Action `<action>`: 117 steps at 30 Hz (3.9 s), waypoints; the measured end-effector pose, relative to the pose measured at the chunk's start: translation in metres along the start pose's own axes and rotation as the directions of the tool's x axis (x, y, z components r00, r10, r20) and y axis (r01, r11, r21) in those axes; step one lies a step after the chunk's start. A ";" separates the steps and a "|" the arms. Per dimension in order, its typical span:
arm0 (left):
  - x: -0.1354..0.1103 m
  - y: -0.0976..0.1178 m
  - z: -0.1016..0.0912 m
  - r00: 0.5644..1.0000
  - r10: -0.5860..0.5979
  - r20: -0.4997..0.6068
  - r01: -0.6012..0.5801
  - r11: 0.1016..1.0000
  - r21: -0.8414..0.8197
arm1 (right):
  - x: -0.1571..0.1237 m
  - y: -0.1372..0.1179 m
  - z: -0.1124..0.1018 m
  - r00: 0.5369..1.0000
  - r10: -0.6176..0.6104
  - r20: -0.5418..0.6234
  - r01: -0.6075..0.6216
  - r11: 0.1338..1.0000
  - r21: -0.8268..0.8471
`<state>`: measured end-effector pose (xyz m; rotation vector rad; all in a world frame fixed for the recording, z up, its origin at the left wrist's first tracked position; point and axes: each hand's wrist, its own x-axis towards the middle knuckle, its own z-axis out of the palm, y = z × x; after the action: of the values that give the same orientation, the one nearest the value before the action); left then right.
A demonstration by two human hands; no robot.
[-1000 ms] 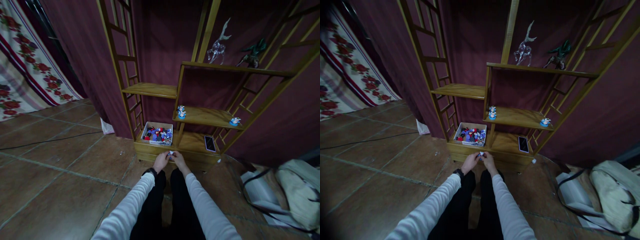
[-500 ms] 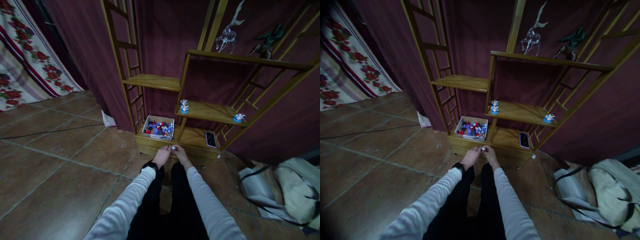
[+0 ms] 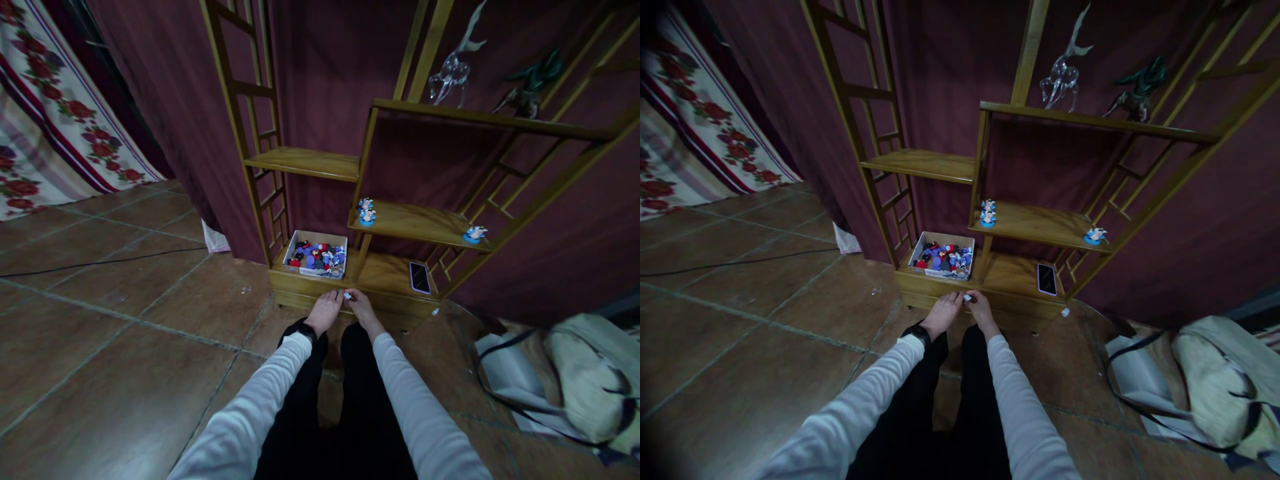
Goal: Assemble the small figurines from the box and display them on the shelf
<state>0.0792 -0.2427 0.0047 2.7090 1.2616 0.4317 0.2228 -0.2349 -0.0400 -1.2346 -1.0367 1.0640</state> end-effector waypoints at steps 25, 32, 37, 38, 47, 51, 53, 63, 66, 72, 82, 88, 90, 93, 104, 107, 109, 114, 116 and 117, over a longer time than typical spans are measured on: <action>0.020 -0.024 0.024 0.786 -0.457 0.415 0.346 -0.232 -0.909 | -0.005 -0.016 0.005 0.979 0.202 0.003 -0.201 0.976 0.081; 0.024 -0.016 0.028 0.819 -0.500 0.281 0.284 -0.073 -0.956 | -0.003 -0.013 0.004 0.992 0.122 -0.007 -0.122 0.990 0.067; 0.026 -0.016 0.031 0.831 -0.531 0.166 0.241 0.076 -0.967 | -0.002 -0.009 0.003 0.996 0.091 -0.001 -0.091 0.996 0.024; 0.026 -0.016 0.032 0.837 -0.527 0.147 0.234 0.101 -0.967 | -0.002 -0.009 0.003 0.996 0.087 0.002 -0.087 0.996 0.026; 0.016 -0.007 0.020 0.923 -0.366 -0.121 0.192 0.708 -0.680 | -0.003 -0.010 0.001 1.000 0.009 0.015 -0.009 1.000 0.018; 0.008 0.004 0.004 0.954 -0.280 -0.107 0.214 0.886 -0.412 | -0.003 -0.008 -0.001 1.000 0.011 -0.007 -0.010 0.999 0.040; 0.005 0.009 -0.004 0.961 -0.271 -0.057 0.241 0.919 -0.312 | -0.003 -0.006 -0.002 1.000 0.006 -0.011 -0.006 1.000 0.024; 0.002 0.010 -0.007 0.980 -0.185 -0.070 0.169 0.968 -0.187 | -0.002 -0.001 -0.003 0.998 -0.061 -0.012 0.061 0.998 0.022; 0.006 0.002 0.003 0.960 -0.261 -0.102 0.209 0.909 -0.361 | -0.002 -0.002 -0.002 1.000 -0.026 0.000 0.026 1.000 0.018; 0.020 -0.018 0.022 0.873 -0.488 0.019 0.273 0.456 -0.847 | -0.003 -0.007 0.004 0.999 0.012 0.050 -0.013 0.999 0.032; 0.021 -0.024 0.013 0.827 -0.451 0.337 0.351 -0.055 -0.935 | -0.004 -0.009 0.010 0.997 -0.072 -0.026 0.064 0.970 -0.234; 0.020 -0.025 0.011 0.832 -0.412 0.372 0.385 -0.054 -0.921 | -0.007 -0.016 0.005 0.992 -0.127 -0.009 0.110 0.892 -0.439; 0.019 -0.024 0.009 0.833 -0.405 0.376 0.398 -0.033 -0.917 | -0.009 -0.018 0.005 0.991 -0.131 0.008 0.120 0.884 -0.452; 0.019 -0.021 0.007 0.830 -0.415 0.373 0.400 -0.022 -0.916 | -0.012 -0.021 0.005 0.989 -0.148 -0.007 0.130 0.893 -0.432; 0.026 -0.017 0.010 0.815 -0.410 0.410 0.422 -0.064 -0.904 | -0.017 -0.032 -0.001 0.980 -0.195 -0.035 0.170 0.917 -0.360; 0.024 -0.014 0.001 0.802 -0.381 0.460 0.435 -0.156 -0.887 | -0.009 -0.031 -0.010 0.984 -0.167 -0.058 0.143 0.945 -0.293; 0.024 -0.015 -0.003 0.784 -0.398 0.477 0.435 -0.196 -0.879 | -0.003 -0.043 -0.023 0.982 -0.180 -0.053 0.161 0.953 -0.256; 0.023 -0.022 -0.009 0.763 -0.396 0.511 0.445 -0.251 -0.860 | 0.030 -0.135 -0.096 0.944 -0.329 -0.008 0.314 0.906 -0.283; 0.022 -0.023 -0.012 0.771 -0.384 0.508 0.441 -0.254 -0.861 | 0.053 -0.187 -0.138 0.901 -0.432 -0.040 0.391 0.848 -0.358; 0.022 -0.023 -0.015 0.775 -0.384 0.501 0.434 -0.254 -0.865 | 0.066 -0.212 -0.159 0.878 -0.475 -0.058 0.410 0.810 -0.418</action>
<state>0.0716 -0.2114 0.0181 0.8041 0.9913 0.7703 0.4028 -0.2096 0.1641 -1.2790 -1.3740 0.3889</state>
